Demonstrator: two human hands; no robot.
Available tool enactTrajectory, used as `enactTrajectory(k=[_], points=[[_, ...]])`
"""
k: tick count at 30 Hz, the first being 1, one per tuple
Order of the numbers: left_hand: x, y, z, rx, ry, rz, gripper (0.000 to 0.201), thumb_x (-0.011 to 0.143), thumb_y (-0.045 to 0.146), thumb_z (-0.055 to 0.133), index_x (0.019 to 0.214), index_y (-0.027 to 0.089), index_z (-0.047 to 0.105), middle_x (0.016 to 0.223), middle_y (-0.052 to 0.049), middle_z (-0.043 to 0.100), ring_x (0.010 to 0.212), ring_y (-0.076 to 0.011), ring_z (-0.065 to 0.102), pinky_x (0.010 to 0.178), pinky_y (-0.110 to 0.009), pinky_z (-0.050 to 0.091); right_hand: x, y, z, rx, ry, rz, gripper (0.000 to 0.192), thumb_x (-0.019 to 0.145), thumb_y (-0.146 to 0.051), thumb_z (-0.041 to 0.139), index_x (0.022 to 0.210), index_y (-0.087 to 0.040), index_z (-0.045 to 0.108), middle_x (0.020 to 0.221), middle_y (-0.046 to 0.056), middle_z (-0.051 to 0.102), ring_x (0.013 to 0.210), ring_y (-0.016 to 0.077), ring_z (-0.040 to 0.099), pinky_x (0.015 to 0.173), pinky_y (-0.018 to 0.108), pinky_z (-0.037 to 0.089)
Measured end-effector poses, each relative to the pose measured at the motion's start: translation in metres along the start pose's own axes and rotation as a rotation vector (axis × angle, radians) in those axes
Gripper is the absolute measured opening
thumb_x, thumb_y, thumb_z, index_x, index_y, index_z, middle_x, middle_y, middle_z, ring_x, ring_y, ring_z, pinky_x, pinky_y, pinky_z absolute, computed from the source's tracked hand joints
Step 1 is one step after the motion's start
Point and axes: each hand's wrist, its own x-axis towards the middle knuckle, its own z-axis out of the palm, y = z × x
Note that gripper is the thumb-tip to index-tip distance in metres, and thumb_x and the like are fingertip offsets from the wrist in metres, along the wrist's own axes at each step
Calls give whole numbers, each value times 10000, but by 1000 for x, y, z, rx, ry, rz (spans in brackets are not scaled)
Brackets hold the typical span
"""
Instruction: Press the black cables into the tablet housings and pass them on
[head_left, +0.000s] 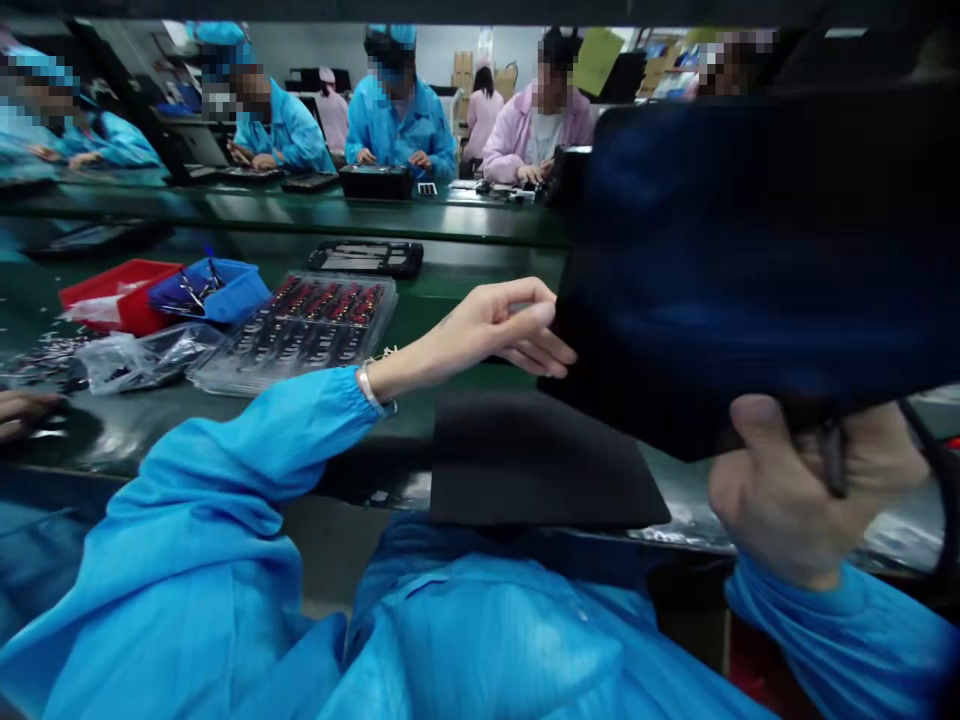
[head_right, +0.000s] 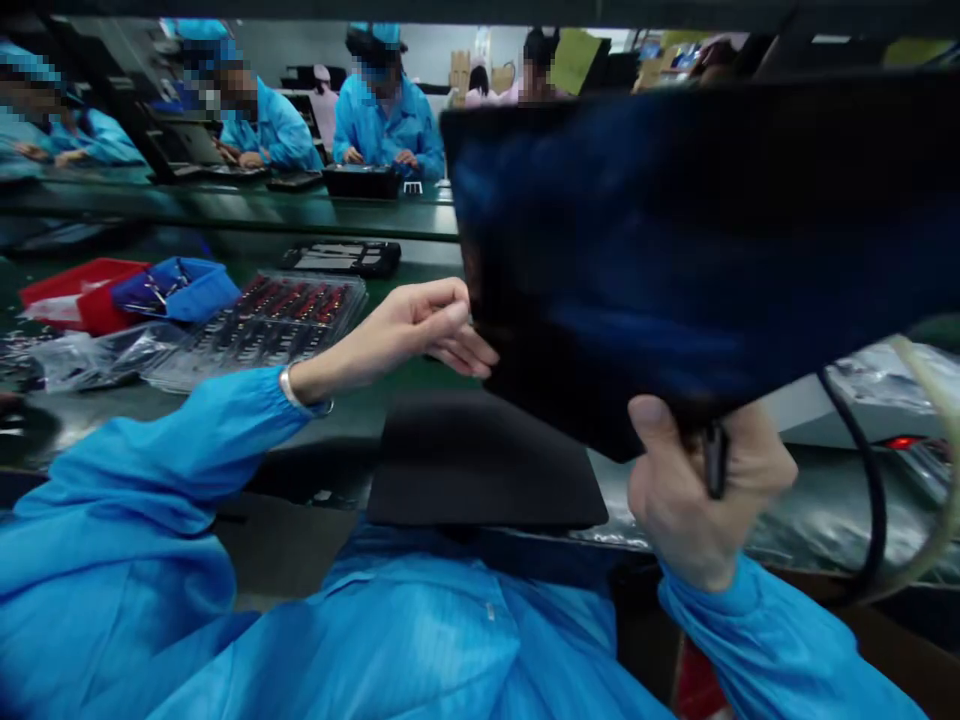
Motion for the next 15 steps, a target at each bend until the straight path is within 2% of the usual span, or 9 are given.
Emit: enactTrajectory(k=[1,3,6,10,13,15], points=[[-6,3,4,57,14,43,449,924,567,723,997,179,508,877,-73,780,766,-163,770,703,-241,617,1,-9,5,84,137,28,260,787,-365,810,1046,-343,817,1029,54,789,1316,462,601,1079,612,523],[-13,7,11,180,77,106,445,894,530,775,929,185,498,706,-6,726,569,-105,686,554,-175,548,1,-25,10,193,169,119,192,735,-334,858,926,-341,832,1076,31,786,1379,417,559,1154,562,479],[-14,5,19,196,187,96,446,917,538,746,833,179,494,569,38,643,425,-57,566,434,-140,442,2,-34,9,371,0,322,199,763,-308,853,953,-355,816,1269,1,741,1426,352,529,1198,529,448],[-9,-9,22,8,239,26,504,940,563,704,725,157,498,566,9,658,416,-56,583,408,-133,415,3,-28,4,458,-114,582,293,777,-265,842,1055,-342,791,1400,9,680,1434,331,529,1197,506,475],[-4,-18,20,-80,279,-91,509,957,515,694,673,146,487,543,7,647,398,-45,569,388,-124,380,1,-19,6,521,-223,703,345,826,-286,790,1163,-357,769,1445,-2,652,1423,311,546,1150,477,542],[-2,-23,19,-99,307,-186,479,992,440,661,663,141,484,529,14,636,385,-32,551,387,-119,364,-2,-13,9,593,-246,776,339,862,-304,755,1197,-355,760,1436,-11,659,1391,296,580,1147,469,550]])
